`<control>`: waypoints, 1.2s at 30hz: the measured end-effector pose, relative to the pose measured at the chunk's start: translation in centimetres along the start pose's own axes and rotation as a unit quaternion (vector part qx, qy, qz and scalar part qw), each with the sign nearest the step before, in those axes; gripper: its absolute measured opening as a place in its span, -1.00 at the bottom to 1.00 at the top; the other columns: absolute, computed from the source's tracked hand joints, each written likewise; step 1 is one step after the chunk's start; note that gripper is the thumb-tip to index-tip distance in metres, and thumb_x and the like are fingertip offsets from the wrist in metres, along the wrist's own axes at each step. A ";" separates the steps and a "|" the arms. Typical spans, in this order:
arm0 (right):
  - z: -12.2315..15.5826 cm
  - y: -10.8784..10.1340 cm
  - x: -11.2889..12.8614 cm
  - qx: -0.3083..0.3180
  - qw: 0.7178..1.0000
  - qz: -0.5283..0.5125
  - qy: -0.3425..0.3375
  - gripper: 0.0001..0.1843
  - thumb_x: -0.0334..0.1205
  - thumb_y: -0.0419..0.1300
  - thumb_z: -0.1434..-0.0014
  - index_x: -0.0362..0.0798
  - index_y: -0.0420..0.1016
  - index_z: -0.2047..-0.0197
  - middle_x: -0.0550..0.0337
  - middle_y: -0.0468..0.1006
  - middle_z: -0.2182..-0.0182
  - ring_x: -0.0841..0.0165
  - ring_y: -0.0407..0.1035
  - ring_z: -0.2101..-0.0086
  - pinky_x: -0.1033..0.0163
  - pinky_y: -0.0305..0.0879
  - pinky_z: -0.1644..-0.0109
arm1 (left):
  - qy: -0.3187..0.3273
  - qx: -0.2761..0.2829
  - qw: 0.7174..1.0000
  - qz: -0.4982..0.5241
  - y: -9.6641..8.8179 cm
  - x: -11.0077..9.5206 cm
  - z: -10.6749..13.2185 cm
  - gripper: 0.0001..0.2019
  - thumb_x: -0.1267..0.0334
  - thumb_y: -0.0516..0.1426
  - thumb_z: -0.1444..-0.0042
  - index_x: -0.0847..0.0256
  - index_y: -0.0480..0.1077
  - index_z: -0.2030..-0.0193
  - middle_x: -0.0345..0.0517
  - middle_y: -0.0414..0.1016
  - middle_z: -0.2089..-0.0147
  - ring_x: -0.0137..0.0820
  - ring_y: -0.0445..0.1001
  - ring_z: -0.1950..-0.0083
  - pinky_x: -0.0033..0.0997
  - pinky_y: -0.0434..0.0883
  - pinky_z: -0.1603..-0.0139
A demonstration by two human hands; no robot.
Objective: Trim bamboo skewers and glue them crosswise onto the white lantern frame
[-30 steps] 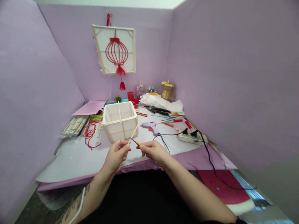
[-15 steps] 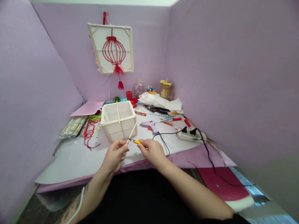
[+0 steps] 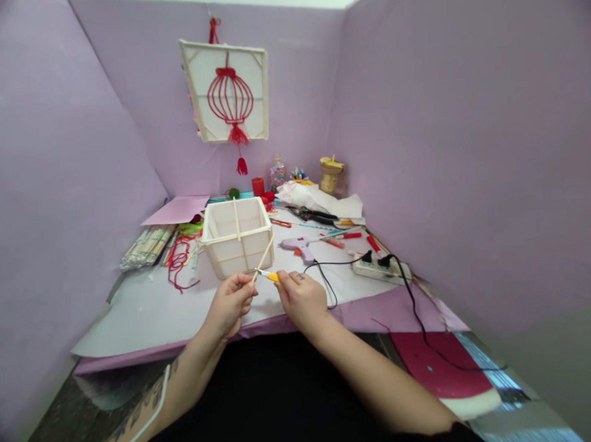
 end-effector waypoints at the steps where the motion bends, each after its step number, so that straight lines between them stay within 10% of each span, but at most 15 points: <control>1: 0.0 0.0 -0.1 0.002 1.000 -0.015 0.005 -0.67 -0.16 0.01 -0.33 -0.06 0.55 0.04 0.09 0.60 0.36 0.30 0.40 0.36 0.28 0.14 0.29 | 0.002 -0.001 1.000 -0.001 0.0 0.0 0.0 -0.63 0.13 0.32 0.23 0.22 0.25 0.38 -0.30 0.36 0.57 -0.72 -0.03 0.72 -0.66 -0.19 0.68; 4: -0.3 0.2 -0.5 0.042 0.988 -0.143 0.044 -0.68 -0.16 0.04 -0.29 -0.07 0.57 0.08 0.08 0.59 0.37 0.30 0.41 0.36 0.29 0.19 0.25 | 0.023 -0.011 1.000 -0.018 -0.2 -0.2 0.1 -0.66 0.13 0.30 0.20 0.23 0.27 0.37 -0.30 0.36 0.56 -0.71 -0.01 0.71 -0.65 -0.17 0.68; 8: -0.5 1.2 -1.2 0.154 0.906 -0.365 0.151 -0.71 -0.10 0.10 -0.19 -0.07 0.60 0.32 0.17 0.56 0.48 0.32 0.38 0.42 0.29 0.21 0.32 | 0.059 -0.020 0.996 -0.060 -0.4 -0.3 0.0 -0.71 0.15 0.27 0.14 0.24 0.30 0.38 -0.28 0.38 0.54 -0.69 0.04 0.70 -0.64 -0.11 0.69; 16: -0.5 1.7 -1.6 0.239 0.829 -0.461 0.206 -0.57 0.04 0.10 -0.13 -0.13 0.56 0.49 0.20 0.44 0.62 0.49 0.06 0.67 0.32 0.00 0.57 | 0.064 -0.007 0.993 -0.097 -0.5 -0.4 -0.1 -0.72 0.14 0.28 0.13 0.22 0.31 0.37 -0.27 0.39 0.53 -0.68 0.01 0.71 -0.62 -0.11 0.69; 27: -0.6 0.5 -1.1 0.106 0.964 -0.219 0.106 -0.71 -0.12 0.08 -0.23 -0.01 0.61 0.18 0.17 0.53 0.47 0.31 0.38 0.40 0.29 0.17 0.29 | 0.031 -0.011 0.998 -0.045 -0.1 -0.3 0.0 -0.69 0.16 0.28 0.19 0.22 0.26 0.38 -0.32 0.34 0.56 -0.70 -0.01 0.70 -0.66 -0.16 0.69; 36: -0.2 -0.1 -0.3 0.006 0.999 -0.051 0.009 -0.74 -0.18 0.06 -0.31 -0.04 0.56 0.14 0.16 0.57 0.42 0.35 0.41 0.40 0.31 0.13 0.32 | 0.012 0.000 1.000 -0.013 0.2 -0.2 0.1 -0.65 0.16 0.30 0.23 0.22 0.24 0.38 -0.32 0.34 0.58 -0.72 -0.02 0.71 -0.67 -0.19 0.69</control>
Point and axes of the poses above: each hand's wrist, its own z-axis away from the middle knuckle, its own y-axis out of the palm, x = y × z, the point moved 5 cm from there along -z, towards the middle knuckle
